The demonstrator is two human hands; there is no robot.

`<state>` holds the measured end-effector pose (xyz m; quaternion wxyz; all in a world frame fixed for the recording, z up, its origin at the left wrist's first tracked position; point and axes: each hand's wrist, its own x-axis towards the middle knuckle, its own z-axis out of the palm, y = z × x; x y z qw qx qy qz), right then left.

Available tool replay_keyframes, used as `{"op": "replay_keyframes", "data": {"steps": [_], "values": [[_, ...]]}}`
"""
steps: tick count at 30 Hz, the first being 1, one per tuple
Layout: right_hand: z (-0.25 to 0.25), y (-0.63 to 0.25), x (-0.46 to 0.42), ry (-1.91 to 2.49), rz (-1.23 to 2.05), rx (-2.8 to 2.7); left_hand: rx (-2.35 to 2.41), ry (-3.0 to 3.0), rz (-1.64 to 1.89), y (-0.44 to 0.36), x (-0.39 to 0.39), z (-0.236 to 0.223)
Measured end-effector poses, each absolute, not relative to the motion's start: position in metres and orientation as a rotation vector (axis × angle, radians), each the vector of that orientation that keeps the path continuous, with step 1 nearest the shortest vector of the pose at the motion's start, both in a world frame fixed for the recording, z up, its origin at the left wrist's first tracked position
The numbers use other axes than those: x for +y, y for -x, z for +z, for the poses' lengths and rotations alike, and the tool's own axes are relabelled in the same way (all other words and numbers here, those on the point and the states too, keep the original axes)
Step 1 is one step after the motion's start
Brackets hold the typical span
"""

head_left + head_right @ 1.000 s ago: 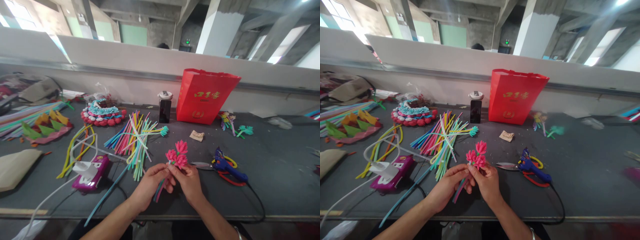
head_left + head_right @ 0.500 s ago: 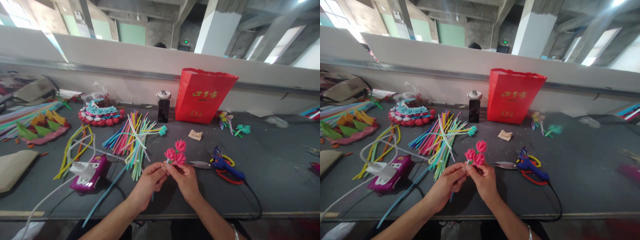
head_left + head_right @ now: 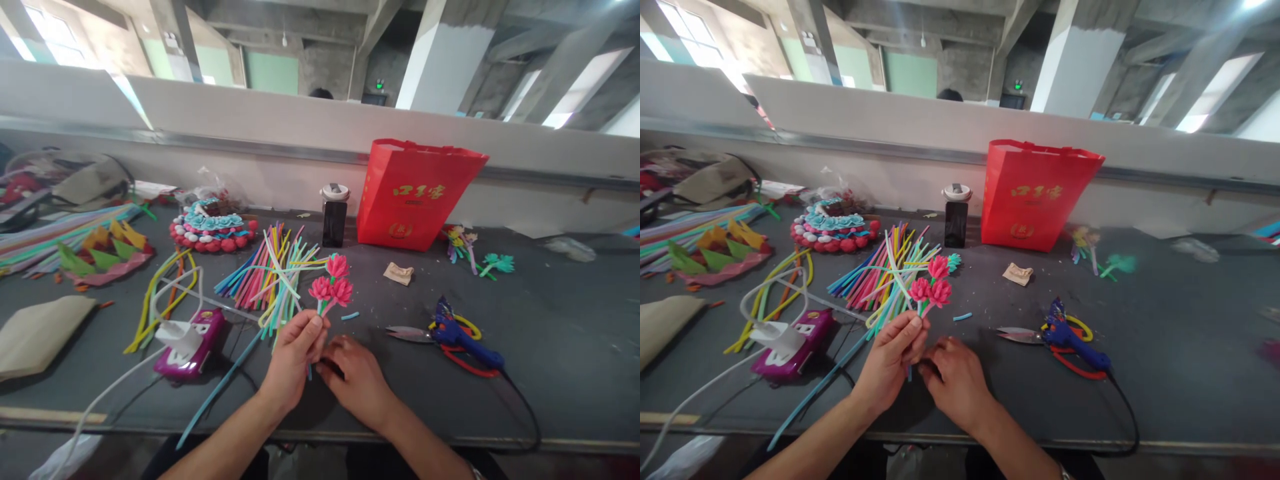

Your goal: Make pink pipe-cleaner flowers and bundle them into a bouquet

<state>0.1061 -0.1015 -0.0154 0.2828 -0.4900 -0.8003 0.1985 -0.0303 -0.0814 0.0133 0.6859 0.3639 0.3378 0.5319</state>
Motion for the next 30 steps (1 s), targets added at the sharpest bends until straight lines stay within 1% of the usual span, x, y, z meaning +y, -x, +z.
{"op": "replay_keyframes", "data": {"steps": [13,20,24,30], "values": [[-0.0169,-0.1079,-0.1019,1.292,0.526,-2.199,0.727,-0.697,1.223,0.0348,-0.0729,0.0096],[-0.0173,-0.1080,-0.1029,1.284,0.522,-2.177,0.752,-0.731,1.227,0.0326,-0.0751,0.0106],[-0.0157,-0.1090,-0.1029,1.259,0.574,-2.044,0.775,-0.744,1.197,0.0316,-0.0763,0.0104],[-0.0153,-0.1107,-0.1006,1.292,0.564,-1.834,0.777,-0.772,1.149,0.0285,-0.0792,0.0107]]}}
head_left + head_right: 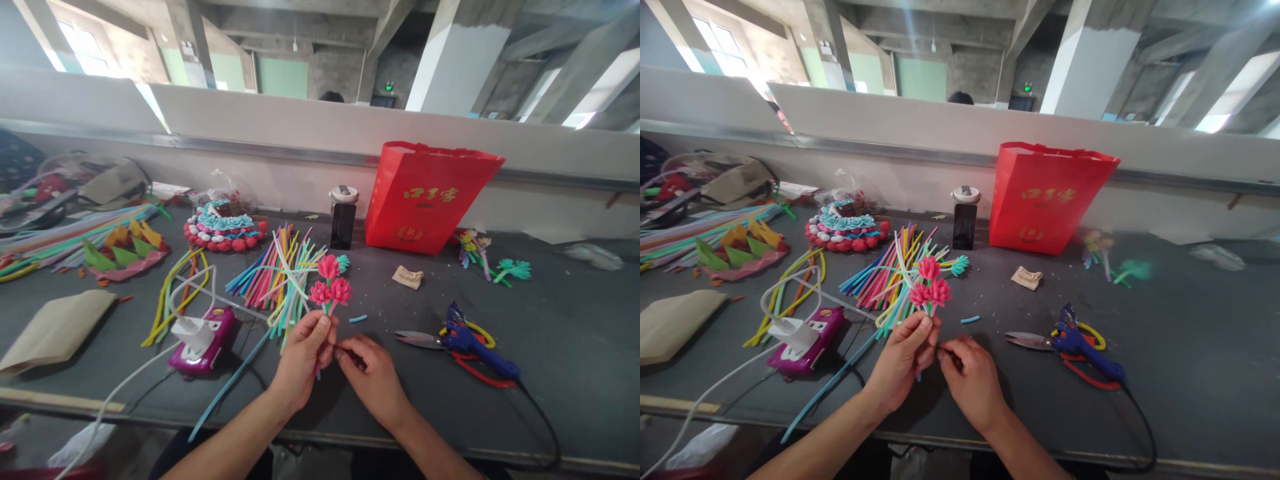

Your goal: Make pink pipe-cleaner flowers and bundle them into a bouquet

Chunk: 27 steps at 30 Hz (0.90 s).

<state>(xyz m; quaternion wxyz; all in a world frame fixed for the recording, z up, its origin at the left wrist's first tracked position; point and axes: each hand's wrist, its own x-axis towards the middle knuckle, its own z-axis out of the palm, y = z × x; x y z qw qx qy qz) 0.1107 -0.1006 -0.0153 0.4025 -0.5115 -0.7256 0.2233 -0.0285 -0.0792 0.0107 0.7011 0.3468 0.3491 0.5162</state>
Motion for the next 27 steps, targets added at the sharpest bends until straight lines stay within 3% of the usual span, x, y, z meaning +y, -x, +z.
{"op": "replay_keyframes", "data": {"steps": [27], "values": [[-0.009,-0.116,-0.103,1.227,0.806,-1.326,0.813,-0.930,0.784,0.020,-0.091,0.011]]}}
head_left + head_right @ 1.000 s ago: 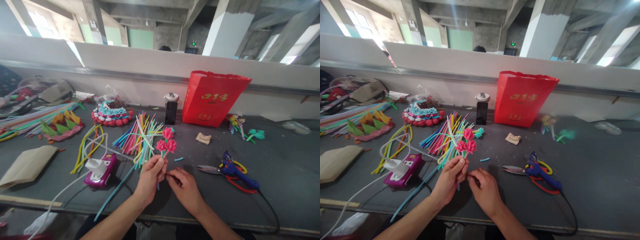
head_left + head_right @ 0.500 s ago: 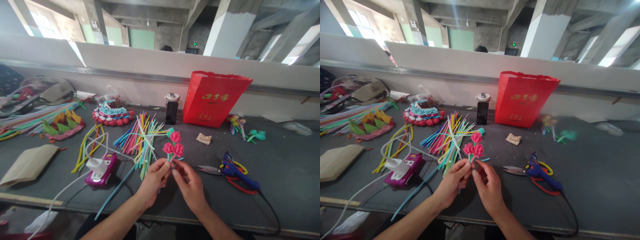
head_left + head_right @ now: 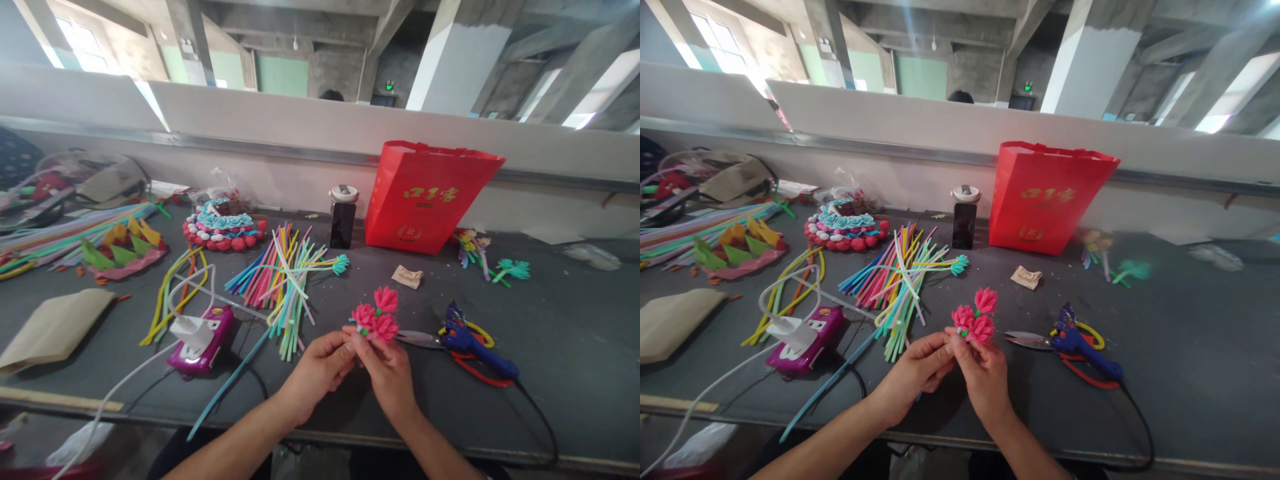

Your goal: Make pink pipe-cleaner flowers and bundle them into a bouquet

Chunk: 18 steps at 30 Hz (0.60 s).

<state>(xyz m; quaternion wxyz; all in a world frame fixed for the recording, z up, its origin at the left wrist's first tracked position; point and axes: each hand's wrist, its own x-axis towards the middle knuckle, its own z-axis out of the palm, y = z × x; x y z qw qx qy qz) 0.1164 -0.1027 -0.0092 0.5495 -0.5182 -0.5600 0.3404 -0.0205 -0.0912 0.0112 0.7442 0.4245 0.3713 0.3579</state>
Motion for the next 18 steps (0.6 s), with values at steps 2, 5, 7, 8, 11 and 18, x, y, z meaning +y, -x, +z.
{"op": "replay_keyframes", "data": {"steps": [2,5,7,8,11,18], "values": [[-0.0086,-0.1155,-0.1020,1.234,0.821,-1.292,0.818,-0.918,0.786,0.0197,-0.0914,0.0103],[-0.0094,-0.1149,-0.1016,1.237,0.819,-1.282,0.801,-0.908,0.784,0.0190,-0.0916,0.0097],[-0.0101,-0.1155,-0.1022,1.238,0.807,-1.304,0.791,-0.930,0.795,0.0191,-0.0921,0.0107],[-0.0105,-0.1161,-0.1027,1.238,0.798,-1.318,0.788,-0.944,0.811,0.0194,-0.0924,0.0116],[-0.0123,-0.1186,-0.1046,1.230,0.771,-1.372,0.774,-0.951,0.925,0.0213,-0.0928,0.0146],[-0.0158,-0.1182,-0.1058,1.127,0.771,-1.495,0.828,-0.835,1.053,0.0254,-0.0885,0.0122]]}}
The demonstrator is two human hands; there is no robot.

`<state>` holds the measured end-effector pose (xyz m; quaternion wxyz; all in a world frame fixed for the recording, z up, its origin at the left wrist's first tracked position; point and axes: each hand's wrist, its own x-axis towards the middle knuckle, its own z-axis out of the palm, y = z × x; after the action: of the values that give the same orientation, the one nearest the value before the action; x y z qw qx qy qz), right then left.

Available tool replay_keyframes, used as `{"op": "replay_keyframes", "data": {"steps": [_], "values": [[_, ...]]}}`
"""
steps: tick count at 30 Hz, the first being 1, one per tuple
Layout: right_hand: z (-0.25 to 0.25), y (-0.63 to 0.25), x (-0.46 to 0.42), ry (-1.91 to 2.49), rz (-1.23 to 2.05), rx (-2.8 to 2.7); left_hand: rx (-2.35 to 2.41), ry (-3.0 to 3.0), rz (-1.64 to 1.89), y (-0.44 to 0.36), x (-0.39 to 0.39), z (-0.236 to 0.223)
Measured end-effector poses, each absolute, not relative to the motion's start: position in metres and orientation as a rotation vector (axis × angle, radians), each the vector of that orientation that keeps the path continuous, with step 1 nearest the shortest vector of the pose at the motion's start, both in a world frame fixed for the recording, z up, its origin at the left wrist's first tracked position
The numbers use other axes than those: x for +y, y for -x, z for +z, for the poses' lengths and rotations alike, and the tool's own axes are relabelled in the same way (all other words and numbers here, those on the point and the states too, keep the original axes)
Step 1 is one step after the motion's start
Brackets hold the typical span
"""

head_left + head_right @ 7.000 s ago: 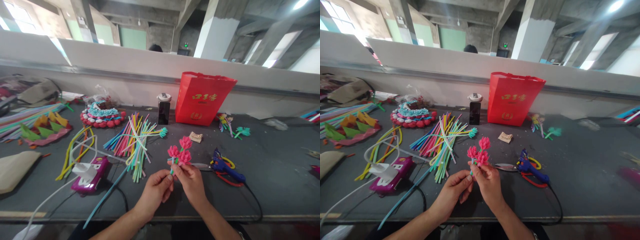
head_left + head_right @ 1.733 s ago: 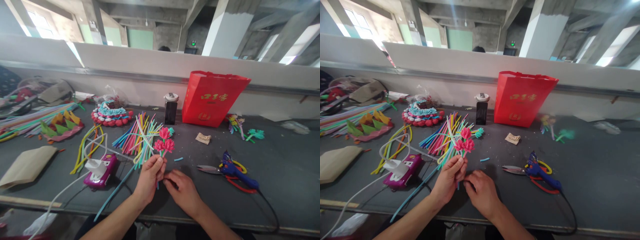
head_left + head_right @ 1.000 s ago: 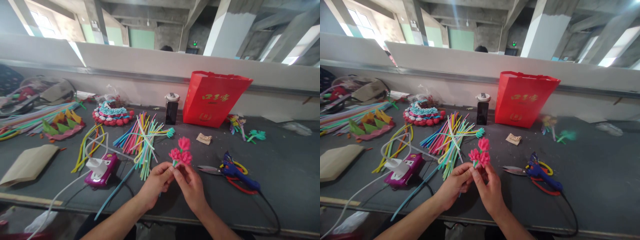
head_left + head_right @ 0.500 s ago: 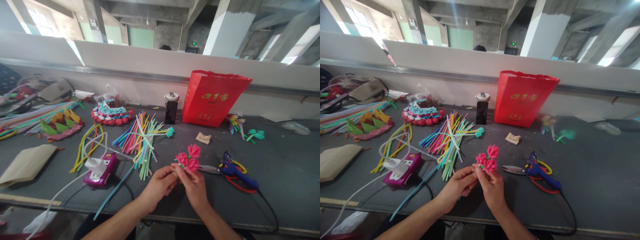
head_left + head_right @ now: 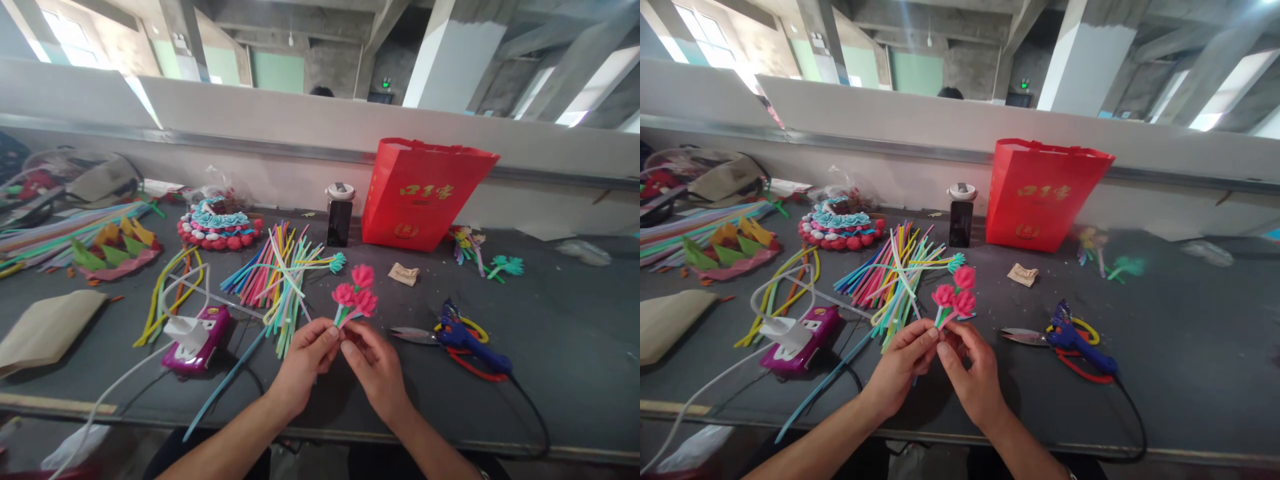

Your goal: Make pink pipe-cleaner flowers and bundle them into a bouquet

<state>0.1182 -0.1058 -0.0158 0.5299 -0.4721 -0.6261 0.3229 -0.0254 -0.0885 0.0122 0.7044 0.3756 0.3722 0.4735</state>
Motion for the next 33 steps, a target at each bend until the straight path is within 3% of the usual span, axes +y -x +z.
{"op": "replay_keyframes", "data": {"steps": [33], "values": [[-0.0167,-0.1136,-0.1036,1.238,0.817,-1.614,0.749,-0.800,1.092,0.0293,-0.0884,0.0072]]}}
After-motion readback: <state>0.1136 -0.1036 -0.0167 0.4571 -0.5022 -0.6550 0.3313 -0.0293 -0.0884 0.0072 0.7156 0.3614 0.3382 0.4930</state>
